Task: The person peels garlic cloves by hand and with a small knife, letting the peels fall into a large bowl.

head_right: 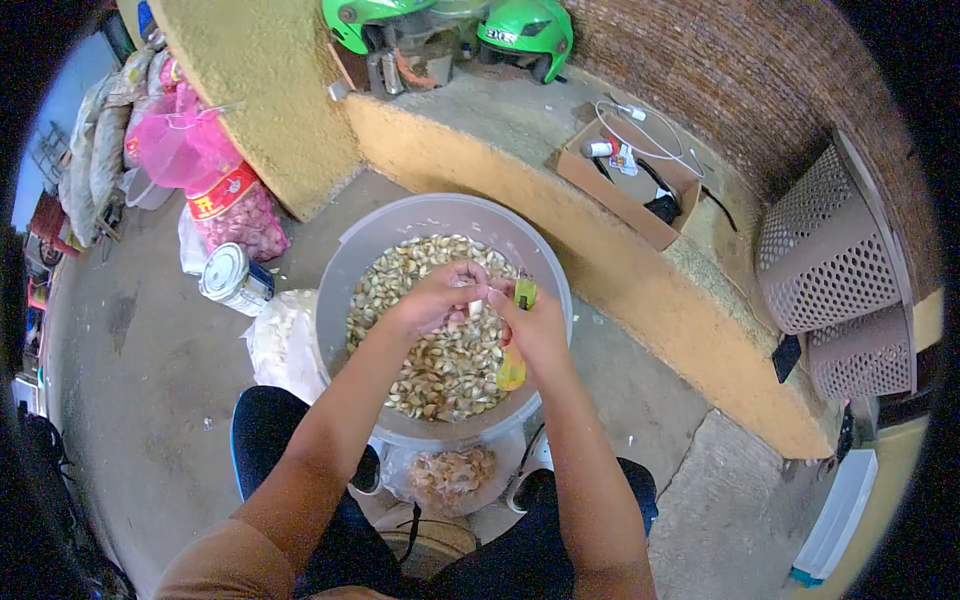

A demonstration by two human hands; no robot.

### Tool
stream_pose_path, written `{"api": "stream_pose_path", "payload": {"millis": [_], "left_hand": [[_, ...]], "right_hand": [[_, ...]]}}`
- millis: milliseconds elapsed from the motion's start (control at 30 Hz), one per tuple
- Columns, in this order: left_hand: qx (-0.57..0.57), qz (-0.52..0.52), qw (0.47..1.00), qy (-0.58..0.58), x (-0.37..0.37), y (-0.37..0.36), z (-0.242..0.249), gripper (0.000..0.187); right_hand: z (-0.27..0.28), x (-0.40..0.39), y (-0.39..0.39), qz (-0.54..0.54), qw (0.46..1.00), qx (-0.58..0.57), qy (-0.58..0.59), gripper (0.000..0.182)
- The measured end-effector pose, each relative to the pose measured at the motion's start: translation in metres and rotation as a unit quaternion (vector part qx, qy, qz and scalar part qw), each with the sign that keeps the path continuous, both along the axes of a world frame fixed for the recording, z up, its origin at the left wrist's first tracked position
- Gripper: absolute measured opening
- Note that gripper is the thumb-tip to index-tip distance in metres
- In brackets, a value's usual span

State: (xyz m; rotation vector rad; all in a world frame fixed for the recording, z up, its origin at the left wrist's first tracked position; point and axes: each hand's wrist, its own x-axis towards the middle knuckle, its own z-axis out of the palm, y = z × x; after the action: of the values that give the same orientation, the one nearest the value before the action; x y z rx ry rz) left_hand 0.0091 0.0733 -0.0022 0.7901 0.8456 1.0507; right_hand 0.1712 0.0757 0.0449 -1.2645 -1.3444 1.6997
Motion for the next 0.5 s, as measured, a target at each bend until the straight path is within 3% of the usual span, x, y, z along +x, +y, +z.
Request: {"api": "stream_pose_path", "payload": {"millis": [133, 233, 267, 367, 400, 500], "left_hand": [[0.055, 0.058, 0.985, 0.152, -0.008, -0.019, 0.029, 0.021], [0.263, 0.128, 0.857, 0.424, -0.011, -0.041, 0.049, 0.023], [0.141, 0.085, 0.889, 0.426, -0.015, -0.051, 0.058, 0.025], [0.161, 0.116, 0.862, 0.467, -0.023, -0.084, 0.083, 0.027], [0.225, 0.132, 0.857, 0.444, -0.025, -0.089, 0.082, 0.034], [0.029, 0.117, 0.949, 0.29, -0.027, -0.105, 0.089, 0.032]], "right_hand": [[0.009, -0.002, -0.01, -0.001, 0.986, -0.104, 0.126, 0.021], [0.004, -0.005, -0.013, 0.027, 0.971, -0.155, 0.18, 0.019], [0.005, -0.007, -0.015, 0.043, 0.968, -0.164, 0.188, 0.019], [0.015, -0.009, -0.025, 0.071, 0.963, -0.152, 0.209, 0.02], [0.019, -0.01, -0.027, 0.078, 0.963, -0.142, 0.215, 0.021], [0.022, -0.011, -0.034, 0.127, 0.969, -0.126, 0.171, 0.023]]}}
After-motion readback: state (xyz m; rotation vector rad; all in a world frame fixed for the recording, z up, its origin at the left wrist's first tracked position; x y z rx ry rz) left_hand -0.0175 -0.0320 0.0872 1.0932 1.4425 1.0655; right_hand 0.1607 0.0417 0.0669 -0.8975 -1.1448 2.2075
